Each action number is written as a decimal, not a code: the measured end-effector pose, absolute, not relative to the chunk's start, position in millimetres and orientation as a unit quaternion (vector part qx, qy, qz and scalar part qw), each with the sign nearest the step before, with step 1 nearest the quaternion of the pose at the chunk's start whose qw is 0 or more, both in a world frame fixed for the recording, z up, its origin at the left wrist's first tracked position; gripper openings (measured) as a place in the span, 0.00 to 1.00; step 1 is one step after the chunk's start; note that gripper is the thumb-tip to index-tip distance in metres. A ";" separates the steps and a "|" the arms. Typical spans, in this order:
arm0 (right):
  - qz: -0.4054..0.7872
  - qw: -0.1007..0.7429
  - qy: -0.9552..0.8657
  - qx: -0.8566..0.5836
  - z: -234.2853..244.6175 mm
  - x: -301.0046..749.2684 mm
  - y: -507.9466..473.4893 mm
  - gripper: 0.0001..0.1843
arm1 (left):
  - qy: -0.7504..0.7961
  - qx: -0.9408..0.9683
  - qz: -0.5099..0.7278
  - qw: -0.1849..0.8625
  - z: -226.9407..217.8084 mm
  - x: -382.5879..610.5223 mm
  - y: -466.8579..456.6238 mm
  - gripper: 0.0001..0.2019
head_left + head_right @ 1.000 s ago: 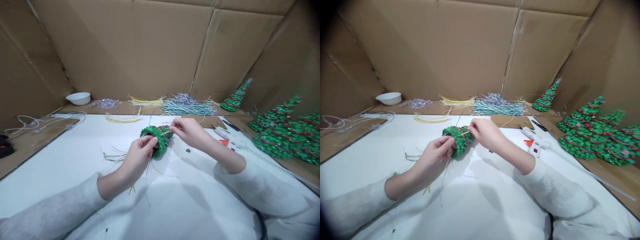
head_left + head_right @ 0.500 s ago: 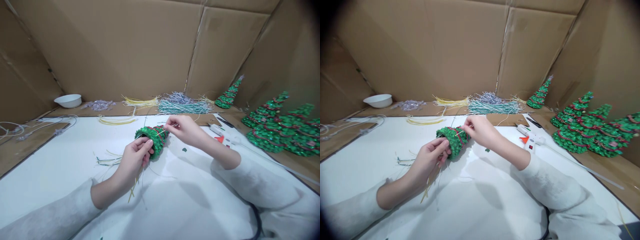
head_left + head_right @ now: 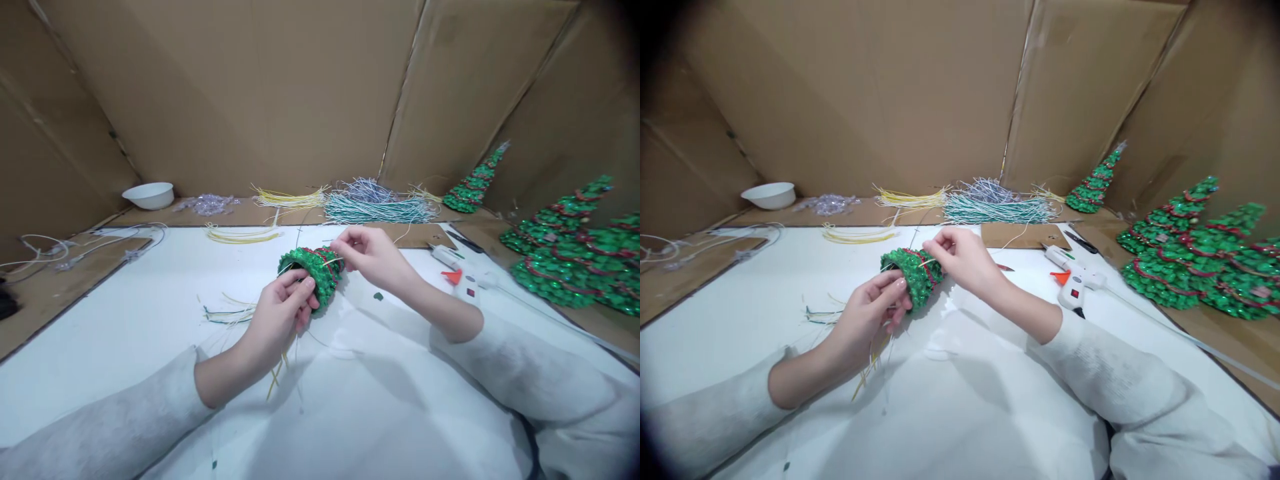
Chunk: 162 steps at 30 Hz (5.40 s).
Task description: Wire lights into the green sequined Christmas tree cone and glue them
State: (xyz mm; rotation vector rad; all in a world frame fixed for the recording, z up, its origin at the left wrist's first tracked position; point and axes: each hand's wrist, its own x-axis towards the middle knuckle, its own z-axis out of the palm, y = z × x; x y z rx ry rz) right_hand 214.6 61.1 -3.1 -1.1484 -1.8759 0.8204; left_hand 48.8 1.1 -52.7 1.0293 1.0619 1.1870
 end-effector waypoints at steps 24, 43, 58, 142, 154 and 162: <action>0.132 0.295 -0.852 -0.413 12.2 230.9 58.9 0.05 | 0.451 0.416 0.511 0.602 -56.3 50.2 4.2 0.08; 0.440 0.369 -0.722 -0.386 -0.2 224.6 69.7 0.05 | 0.452 0.430 0.492 0.607 -59.4 50.9 5.1 0.09; 0.275 0.378 -0.826 -0.315 -12.5 213.9 61.9 0.05 | 0.440 0.436 0.482 0.620 -57.8 47.6 7.8 0.09; 0.142 0.433 -0.834 -0.310 -22.8 201.1 48.3 0.09 | 0.352 0.373 0.519 0.683 -56.8 42.1 32.4 0.11; 0.086 0.419 -0.845 -0.322 -22.7 199.2 45.4 0.09 | 0.352 0.366 0.537 0.674 -61.2 43.8 34.6 0.12; 0.119 0.404 -0.842 -0.337 -16.5 201.5 47.6 0.07 | 0.352 0.370 0.526 0.680 -58.1 44.8 32.6 0.11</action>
